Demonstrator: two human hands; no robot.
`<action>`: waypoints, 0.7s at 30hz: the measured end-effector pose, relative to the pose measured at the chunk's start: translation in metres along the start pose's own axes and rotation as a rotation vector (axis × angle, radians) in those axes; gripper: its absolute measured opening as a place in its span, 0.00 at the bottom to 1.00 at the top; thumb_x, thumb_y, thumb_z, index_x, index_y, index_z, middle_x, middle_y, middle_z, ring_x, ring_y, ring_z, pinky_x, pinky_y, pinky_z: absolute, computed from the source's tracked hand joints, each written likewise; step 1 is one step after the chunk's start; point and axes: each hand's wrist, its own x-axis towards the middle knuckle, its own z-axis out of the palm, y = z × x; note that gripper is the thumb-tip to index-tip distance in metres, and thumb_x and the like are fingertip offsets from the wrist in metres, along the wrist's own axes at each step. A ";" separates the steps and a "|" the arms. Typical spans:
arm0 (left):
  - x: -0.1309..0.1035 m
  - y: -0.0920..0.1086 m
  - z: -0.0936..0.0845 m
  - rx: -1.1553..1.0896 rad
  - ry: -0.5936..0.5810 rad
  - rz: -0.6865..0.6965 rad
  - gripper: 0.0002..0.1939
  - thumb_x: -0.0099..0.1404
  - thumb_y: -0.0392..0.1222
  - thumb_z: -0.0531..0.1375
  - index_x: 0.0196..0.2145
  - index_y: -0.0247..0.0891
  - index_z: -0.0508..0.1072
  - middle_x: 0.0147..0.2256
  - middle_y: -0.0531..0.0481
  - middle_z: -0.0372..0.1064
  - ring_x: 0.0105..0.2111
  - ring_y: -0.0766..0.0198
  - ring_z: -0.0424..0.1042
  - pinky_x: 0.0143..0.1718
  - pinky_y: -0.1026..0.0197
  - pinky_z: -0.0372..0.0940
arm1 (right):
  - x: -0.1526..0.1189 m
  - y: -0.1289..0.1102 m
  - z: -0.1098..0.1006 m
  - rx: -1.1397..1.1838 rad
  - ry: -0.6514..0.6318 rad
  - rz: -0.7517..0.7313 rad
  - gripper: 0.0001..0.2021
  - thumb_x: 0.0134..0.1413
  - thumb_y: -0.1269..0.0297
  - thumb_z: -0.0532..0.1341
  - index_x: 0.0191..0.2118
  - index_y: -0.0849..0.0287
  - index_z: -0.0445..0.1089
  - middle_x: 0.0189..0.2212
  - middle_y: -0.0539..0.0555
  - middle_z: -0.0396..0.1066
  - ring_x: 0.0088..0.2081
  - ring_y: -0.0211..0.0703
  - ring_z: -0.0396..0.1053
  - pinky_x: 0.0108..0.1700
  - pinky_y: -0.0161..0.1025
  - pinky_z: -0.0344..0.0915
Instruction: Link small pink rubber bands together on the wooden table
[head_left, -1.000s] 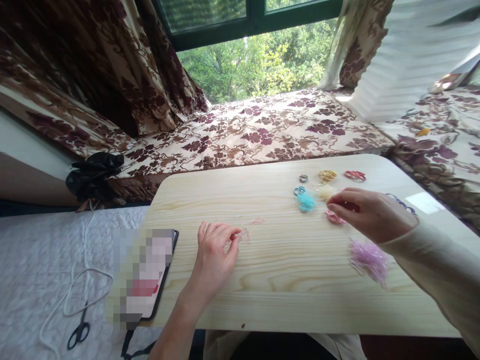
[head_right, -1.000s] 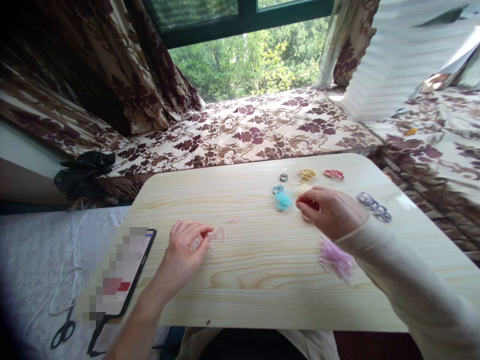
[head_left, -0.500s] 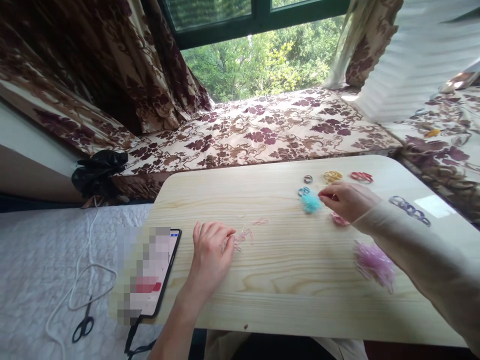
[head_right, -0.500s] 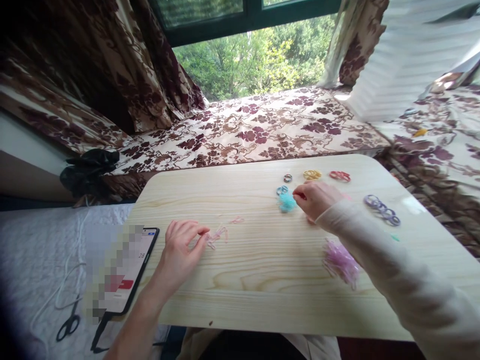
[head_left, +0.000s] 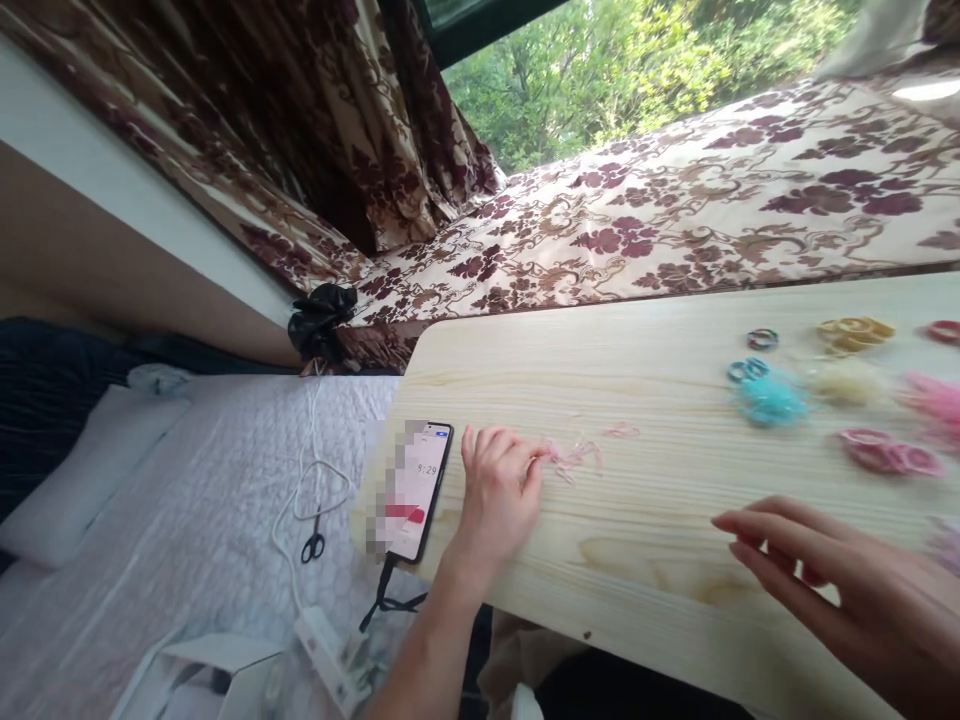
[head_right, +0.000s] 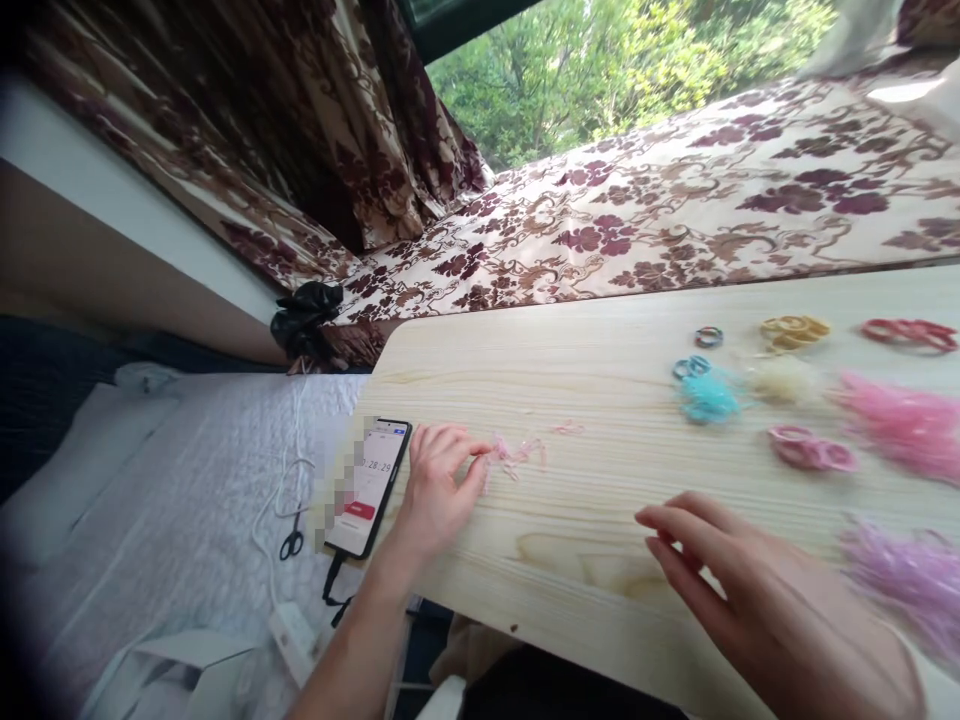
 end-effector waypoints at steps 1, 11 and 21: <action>-0.001 -0.001 -0.001 0.000 -0.001 -0.005 0.07 0.66 0.33 0.59 0.36 0.43 0.76 0.37 0.51 0.74 0.46 0.58 0.68 0.63 0.42 0.48 | 0.002 -0.008 0.004 0.063 -0.048 -0.035 0.22 0.60 0.43 0.49 0.32 0.45 0.77 0.31 0.52 0.77 0.22 0.41 0.73 0.24 0.35 0.69; -0.002 0.003 0.003 0.051 -0.025 0.061 0.13 0.68 0.33 0.56 0.43 0.45 0.77 0.43 0.47 0.71 0.51 0.56 0.66 0.63 0.38 0.49 | 0.002 -0.018 0.015 0.209 -0.213 0.031 0.16 0.62 0.52 0.52 0.35 0.49 0.76 0.33 0.54 0.75 0.29 0.44 0.75 0.31 0.37 0.70; 0.006 0.011 0.011 0.145 -0.112 0.152 0.14 0.70 0.36 0.54 0.47 0.49 0.77 0.53 0.45 0.66 0.62 0.50 0.55 0.64 0.30 0.44 | 0.005 -0.019 0.014 0.196 -0.242 -0.002 0.14 0.62 0.54 0.52 0.35 0.48 0.75 0.33 0.53 0.74 0.30 0.44 0.75 0.31 0.38 0.70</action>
